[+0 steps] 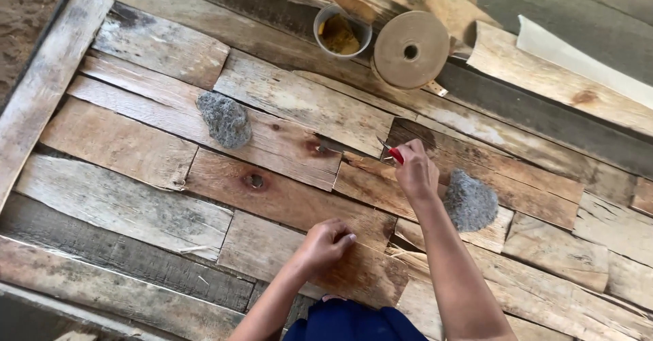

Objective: Cutting thin wood veneer strips to size with a utility knife and arranging them on a wooden board, using stones as weights.

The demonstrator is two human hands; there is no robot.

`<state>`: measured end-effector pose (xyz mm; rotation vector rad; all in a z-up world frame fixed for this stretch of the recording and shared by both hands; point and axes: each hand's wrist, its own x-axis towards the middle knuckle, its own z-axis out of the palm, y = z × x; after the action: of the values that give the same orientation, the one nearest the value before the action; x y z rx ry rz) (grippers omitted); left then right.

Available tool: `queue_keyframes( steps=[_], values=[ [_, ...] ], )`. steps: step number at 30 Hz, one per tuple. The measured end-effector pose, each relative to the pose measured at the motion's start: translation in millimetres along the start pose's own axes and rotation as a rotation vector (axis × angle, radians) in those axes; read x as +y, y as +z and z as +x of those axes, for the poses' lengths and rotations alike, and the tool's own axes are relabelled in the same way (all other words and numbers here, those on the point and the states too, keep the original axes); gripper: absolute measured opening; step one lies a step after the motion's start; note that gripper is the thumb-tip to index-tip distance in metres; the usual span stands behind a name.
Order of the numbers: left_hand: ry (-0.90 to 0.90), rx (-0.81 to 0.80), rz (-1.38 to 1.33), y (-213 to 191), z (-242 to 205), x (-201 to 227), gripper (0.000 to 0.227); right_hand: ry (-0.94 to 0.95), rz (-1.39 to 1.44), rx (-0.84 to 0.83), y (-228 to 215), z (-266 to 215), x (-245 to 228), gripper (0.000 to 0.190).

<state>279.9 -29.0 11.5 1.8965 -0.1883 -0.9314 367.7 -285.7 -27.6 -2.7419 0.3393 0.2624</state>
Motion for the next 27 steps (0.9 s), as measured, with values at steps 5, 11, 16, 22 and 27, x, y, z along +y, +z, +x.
queue_keyframes(
  steps=[5,11,16,22,27],
  values=[
    [0.079,0.05,0.028,11.4,6.1,-23.6,0.019,-0.045,-0.193,-0.033,10.1,9.5,2.4,0.021],
    [0.031,0.054,0.037,11.5,-14.9,-3.9,0.017,-0.116,-0.288,-0.019,0.4,1.3,-6.6,0.025],
    [0.067,0.117,0.04,26.7,-26.7,-30.3,0.027,-0.057,-0.019,0.057,-50.6,-59.8,-24.0,0.01],
    [0.171,0.278,0.015,50.9,-51.9,-60.4,0.018,0.013,0.298,0.029,-68.7,-210.3,15.7,0.018],
    [0.153,0.431,0.028,66.2,-98.0,-45.2,0.025,0.046,0.229,-0.457,-22.6,-339.8,96.1,0.019]
  ],
)
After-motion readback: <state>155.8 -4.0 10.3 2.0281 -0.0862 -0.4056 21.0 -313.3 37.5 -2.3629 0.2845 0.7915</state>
